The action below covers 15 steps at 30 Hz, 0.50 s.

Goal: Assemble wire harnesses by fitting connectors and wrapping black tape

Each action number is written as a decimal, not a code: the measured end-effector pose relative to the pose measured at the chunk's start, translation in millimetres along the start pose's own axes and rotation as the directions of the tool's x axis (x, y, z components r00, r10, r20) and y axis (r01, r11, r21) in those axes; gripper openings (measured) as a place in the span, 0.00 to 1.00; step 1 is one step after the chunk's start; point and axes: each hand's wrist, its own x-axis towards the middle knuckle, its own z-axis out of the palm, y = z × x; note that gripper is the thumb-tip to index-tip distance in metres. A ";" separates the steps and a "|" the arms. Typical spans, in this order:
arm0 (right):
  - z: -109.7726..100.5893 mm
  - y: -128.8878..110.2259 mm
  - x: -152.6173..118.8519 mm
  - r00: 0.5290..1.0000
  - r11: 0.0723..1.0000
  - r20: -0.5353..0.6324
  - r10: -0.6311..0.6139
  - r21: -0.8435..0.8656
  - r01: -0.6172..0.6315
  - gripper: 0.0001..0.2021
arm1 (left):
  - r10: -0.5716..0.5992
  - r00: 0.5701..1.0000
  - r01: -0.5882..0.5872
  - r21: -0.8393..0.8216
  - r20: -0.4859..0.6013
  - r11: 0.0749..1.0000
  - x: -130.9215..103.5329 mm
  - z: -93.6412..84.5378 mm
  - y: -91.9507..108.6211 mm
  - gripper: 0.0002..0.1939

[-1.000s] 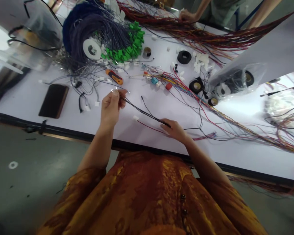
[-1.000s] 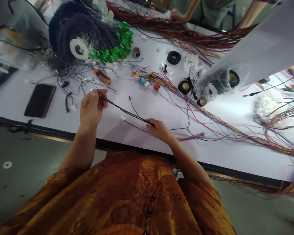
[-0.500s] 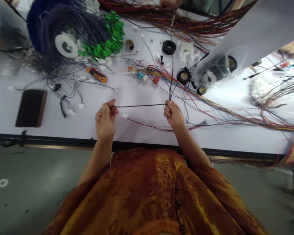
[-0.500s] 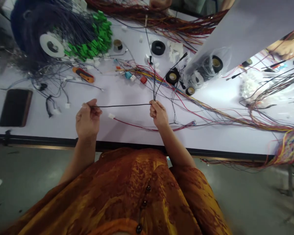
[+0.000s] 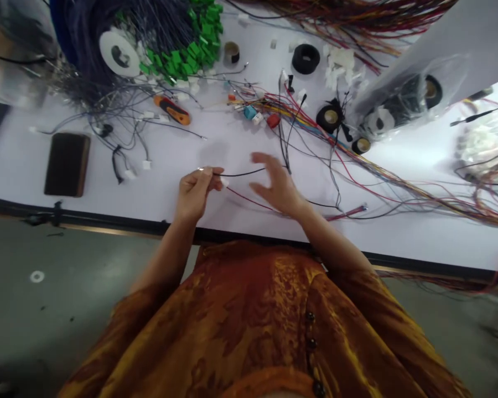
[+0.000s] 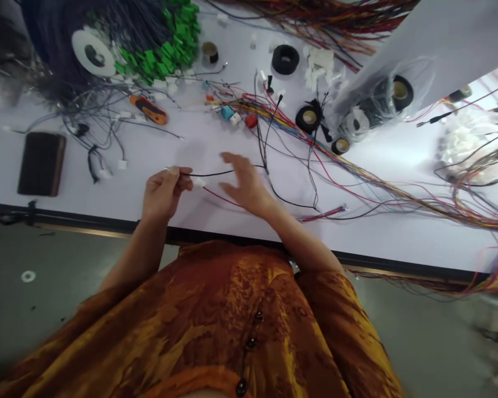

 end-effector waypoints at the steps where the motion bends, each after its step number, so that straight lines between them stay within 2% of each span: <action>1: 14.3 -9.4 8.0 0.992 0.997 0.121 -0.030 0.078 0.021 0.17 | 0.019 0.998 -0.022 0.060 0.054 0.998 4.3 -2.4 2.2 0.20; 3: 38.3 -21.7 22.1 0.975 0.977 0.221 -0.018 0.212 -0.030 0.10 | 0.053 0.982 -0.092 0.213 0.180 0.973 13.8 -10.9 3.4 0.16; 5: 52.1 -23.4 31.0 0.978 0.961 0.206 0.032 0.263 -0.086 0.04 | 0.071 0.953 -0.187 0.387 0.296 0.903 22.5 -21.6 -0.9 0.17; 7: 56.6 -16.8 33.7 0.980 0.960 0.189 0.059 0.257 -0.108 0.06 | 0.070 0.921 -0.278 0.520 0.384 0.808 28.0 -30.2 -9.5 0.20; 8: 56.6 -12.1 33.2 0.978 0.962 0.198 0.072 0.246 -0.120 0.07 | 0.063 0.910 -0.306 0.562 0.409 0.768 29.2 -33.1 -14.1 0.18; 10: 54.3 -2.7 30.1 0.967 0.959 0.231 0.109 0.230 -0.164 0.08 | 0.044 0.908 -0.310 0.597 0.417 0.740 28.6 -36.6 -21.2 0.11; 11: 52.7 1.1 28.1 0.959 0.955 0.248 0.138 0.224 -0.196 0.09 | 0.035 0.917 -0.285 0.590 0.398 0.755 27.3 -37.8 -23.1 0.09; 15: 44.5 8.6 21.8 0.909 0.916 0.339 0.242 0.229 -0.329 0.10 | -0.026 0.965 -0.078 0.382 0.260 0.921 19.1 -43.4 -21.7 0.12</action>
